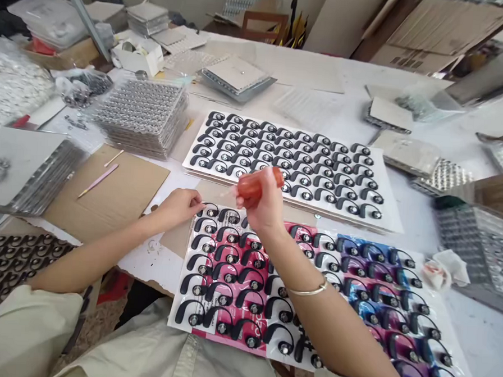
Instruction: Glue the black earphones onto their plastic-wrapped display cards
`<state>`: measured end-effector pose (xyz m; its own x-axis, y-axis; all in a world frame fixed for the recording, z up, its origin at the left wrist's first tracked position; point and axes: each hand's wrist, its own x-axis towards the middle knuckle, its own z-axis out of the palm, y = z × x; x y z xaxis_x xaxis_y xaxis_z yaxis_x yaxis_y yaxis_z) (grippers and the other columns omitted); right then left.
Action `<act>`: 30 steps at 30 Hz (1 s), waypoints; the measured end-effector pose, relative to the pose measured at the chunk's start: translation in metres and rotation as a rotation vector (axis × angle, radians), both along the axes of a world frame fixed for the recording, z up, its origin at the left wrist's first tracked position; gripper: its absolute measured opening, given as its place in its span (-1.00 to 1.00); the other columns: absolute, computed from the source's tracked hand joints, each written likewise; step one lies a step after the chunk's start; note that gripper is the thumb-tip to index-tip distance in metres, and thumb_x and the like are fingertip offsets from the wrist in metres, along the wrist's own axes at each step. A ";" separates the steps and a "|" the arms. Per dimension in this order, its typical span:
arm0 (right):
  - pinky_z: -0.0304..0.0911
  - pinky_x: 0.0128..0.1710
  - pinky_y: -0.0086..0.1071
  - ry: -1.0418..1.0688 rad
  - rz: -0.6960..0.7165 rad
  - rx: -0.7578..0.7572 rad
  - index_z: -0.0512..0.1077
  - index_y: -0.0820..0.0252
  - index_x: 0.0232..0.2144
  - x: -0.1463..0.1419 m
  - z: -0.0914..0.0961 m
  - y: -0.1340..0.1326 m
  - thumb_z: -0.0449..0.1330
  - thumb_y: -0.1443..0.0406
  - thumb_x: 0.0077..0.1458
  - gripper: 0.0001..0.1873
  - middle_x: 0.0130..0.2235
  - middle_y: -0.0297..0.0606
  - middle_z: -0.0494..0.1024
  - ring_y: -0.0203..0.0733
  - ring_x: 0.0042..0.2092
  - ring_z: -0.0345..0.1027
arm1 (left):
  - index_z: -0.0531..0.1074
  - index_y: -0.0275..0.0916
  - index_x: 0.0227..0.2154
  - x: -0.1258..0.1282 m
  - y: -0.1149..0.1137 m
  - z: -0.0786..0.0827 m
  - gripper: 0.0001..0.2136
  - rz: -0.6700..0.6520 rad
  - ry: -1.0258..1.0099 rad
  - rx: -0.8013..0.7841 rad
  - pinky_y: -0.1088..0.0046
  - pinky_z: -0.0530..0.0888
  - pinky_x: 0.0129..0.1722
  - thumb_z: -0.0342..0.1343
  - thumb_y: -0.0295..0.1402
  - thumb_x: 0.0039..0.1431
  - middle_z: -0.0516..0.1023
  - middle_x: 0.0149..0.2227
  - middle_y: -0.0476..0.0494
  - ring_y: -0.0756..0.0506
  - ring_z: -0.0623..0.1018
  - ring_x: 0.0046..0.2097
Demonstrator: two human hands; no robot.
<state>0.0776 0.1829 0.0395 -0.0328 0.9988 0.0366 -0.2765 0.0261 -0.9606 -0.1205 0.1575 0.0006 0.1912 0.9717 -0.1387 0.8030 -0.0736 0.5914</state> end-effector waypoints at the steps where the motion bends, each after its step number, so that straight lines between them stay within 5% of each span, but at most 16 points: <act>1: 0.07 -0.77 -0.49 0.014 -0.026 0.010 0.35 0.13 -0.49 -0.004 -0.005 -0.003 0.21 -0.19 -0.12 -0.48 -0.55 -0.37 0.42 -0.31 -0.59 0.35 | 0.49 -0.24 -0.38 -0.002 0.003 -0.004 -0.85 0.003 -0.026 -0.022 0.47 0.33 -0.41 0.13 -0.26 0.16 0.53 -0.45 -0.07 -0.07 0.49 -0.39; 7: 0.34 -0.63 -0.39 -0.089 -0.020 0.129 0.39 0.11 -0.29 -0.008 -0.032 -0.021 0.32 0.07 -0.06 -0.66 -0.43 -0.37 0.49 -0.26 -0.52 0.43 | 0.41 -0.20 -0.29 -0.007 -0.001 -0.012 -0.84 0.007 -0.176 -0.086 0.51 0.29 -0.44 0.17 -0.24 0.14 0.47 -0.51 0.06 0.00 0.45 -0.47; 15: 0.28 -0.36 -0.27 -0.504 -0.202 0.558 0.45 0.15 -0.40 -0.008 -0.041 -0.026 0.31 0.16 -0.03 -0.80 -0.45 -0.32 0.45 -0.24 -0.42 0.34 | 0.43 -0.22 -0.45 -0.004 0.000 -0.011 -0.90 0.065 -0.174 -0.107 0.48 0.24 -0.46 0.18 -0.32 0.10 0.46 -0.54 0.03 0.00 0.40 -0.48; 30: 0.25 -0.45 -0.31 -0.499 -0.196 0.619 0.43 0.16 -0.40 -0.017 -0.055 -0.031 0.27 0.17 0.03 -0.81 -0.49 -0.33 0.44 -0.26 -0.48 0.29 | 0.47 -0.23 -0.49 0.000 -0.001 -0.013 -0.86 0.079 -0.130 -0.063 0.45 0.30 -0.41 0.16 -0.29 0.11 0.52 -0.49 -0.03 -0.03 0.44 -0.44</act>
<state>0.0610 0.1517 -0.0158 -0.0177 0.7919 0.6104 0.2440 0.5955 -0.7654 -0.1205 0.1566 -0.0125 0.1348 0.9746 -0.1790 0.7214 0.0274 0.6920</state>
